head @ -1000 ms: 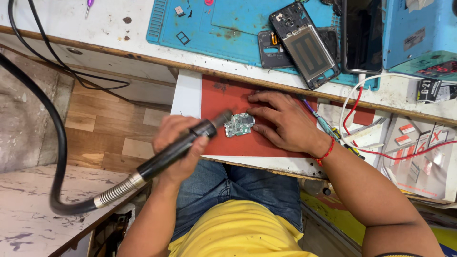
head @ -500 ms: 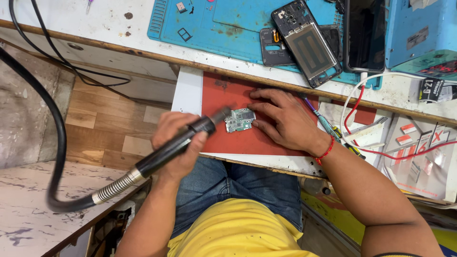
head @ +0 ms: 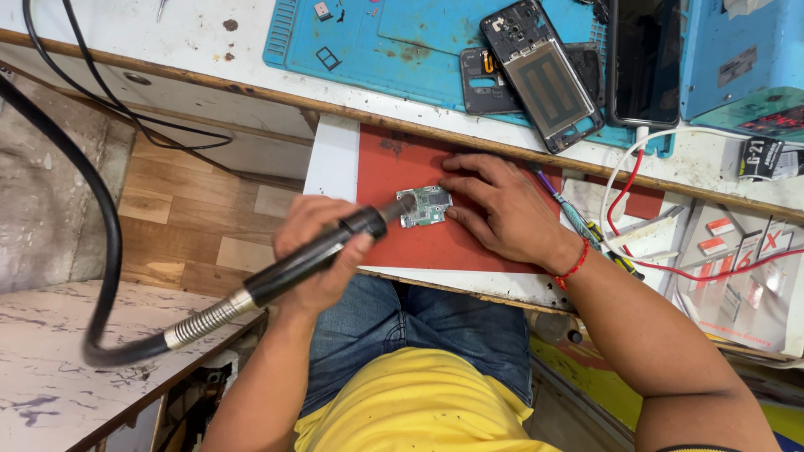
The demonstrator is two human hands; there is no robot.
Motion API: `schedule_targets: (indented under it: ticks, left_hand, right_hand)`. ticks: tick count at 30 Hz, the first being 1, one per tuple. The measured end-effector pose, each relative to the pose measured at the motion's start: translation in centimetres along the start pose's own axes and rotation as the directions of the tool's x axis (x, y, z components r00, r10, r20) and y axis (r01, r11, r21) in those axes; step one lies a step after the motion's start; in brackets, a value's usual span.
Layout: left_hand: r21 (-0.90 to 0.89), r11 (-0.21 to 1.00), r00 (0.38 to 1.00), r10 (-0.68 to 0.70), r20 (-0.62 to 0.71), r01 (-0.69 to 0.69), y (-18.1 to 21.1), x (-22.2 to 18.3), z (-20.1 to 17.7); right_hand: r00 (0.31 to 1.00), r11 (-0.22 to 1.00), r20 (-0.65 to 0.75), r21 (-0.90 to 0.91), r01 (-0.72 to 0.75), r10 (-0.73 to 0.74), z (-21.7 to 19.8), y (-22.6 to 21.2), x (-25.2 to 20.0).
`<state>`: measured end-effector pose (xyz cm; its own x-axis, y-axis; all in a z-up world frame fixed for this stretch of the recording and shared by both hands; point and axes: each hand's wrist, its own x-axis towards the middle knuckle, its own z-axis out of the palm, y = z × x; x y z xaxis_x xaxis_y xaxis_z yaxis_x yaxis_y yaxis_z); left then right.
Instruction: The person uses a hot air gun to heat a small circuit board placed on a red mat, then sets the tool down and manipulates the board with their fingers. The workspace contains various disassembled phone parts and tools.
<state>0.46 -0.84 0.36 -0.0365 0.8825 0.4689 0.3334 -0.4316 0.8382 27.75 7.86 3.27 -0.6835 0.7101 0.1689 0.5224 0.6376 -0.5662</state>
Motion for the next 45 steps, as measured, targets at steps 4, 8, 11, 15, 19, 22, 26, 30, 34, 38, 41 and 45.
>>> schedule_targets:
  ticks: [4,8,11,15,19,22,26,30,34,38,41,45]
  left_hand:
    - [-0.011,1.000,1.000,0.018,0.007,-0.018,-0.1,0.0,0.3]
    - [0.032,0.998,0.997,-0.049,-0.063,0.051,-0.8,-0.1,0.4]
    - [0.003,0.997,0.997,0.076,0.027,-0.076,-1.1,-0.1,0.5]
    - [0.000,0.999,0.999,0.042,-0.010,-0.042,-0.8,0.0,0.4]
    - [0.043,0.995,0.996,0.084,0.037,-0.086,-0.1,0.0,0.0]
    - [0.034,0.999,1.000,0.027,-0.016,-0.026,-0.2,0.2,0.1]
    - [-0.005,0.997,0.996,0.076,0.053,-0.076,-0.4,0.3,0.4]
    - [0.060,0.998,1.000,-0.015,0.004,0.015,0.3,0.3,-0.1]
    - [-0.040,0.999,1.000,-0.004,-0.004,0.004,0.7,0.8,0.0]
    - [-0.042,0.994,0.991,-0.104,-0.086,0.101,1.1,0.9,-0.2]
    - [-0.064,0.998,1.000,0.013,0.019,-0.012,1.0,1.3,-0.2]
    - [-0.030,0.999,0.999,-0.031,-0.045,0.029,0.7,1.1,0.5]
  right_hand:
    - [0.999,0.999,-0.002,-0.023,-0.049,0.049,0.2,0.0,-0.2]
    - [0.997,0.997,0.003,-0.007,-0.073,0.073,0.2,-0.1,0.1]
    - [0.998,0.998,0.009,-0.008,-0.067,0.067,0.0,-0.2,-0.1]
    - [1.000,1.000,0.013,0.000,-0.017,0.017,-0.3,-0.1,0.1]
    - [0.999,0.999,0.005,-0.026,-0.047,0.048,0.0,-0.1,-0.2]
    - [0.999,0.998,0.002,-0.026,-0.050,0.050,0.1,0.1,0.0]
    - [0.998,0.998,0.001,-0.029,-0.060,0.060,0.2,0.2,-0.3]
    - [1.000,1.000,-0.004,-0.004,-0.030,0.030,0.1,0.2,0.0]
    - [0.999,0.999,0.001,-0.024,-0.047,0.047,0.0,0.2,0.0]
    - [0.999,0.999,0.009,-0.011,-0.051,0.051,0.0,0.0,0.1]
    - [0.999,0.999,0.004,0.007,-0.051,0.051,-0.4,-0.1,0.3]
    - [0.998,0.998,0.016,-0.004,-0.060,0.060,-0.5,-0.1,0.3]
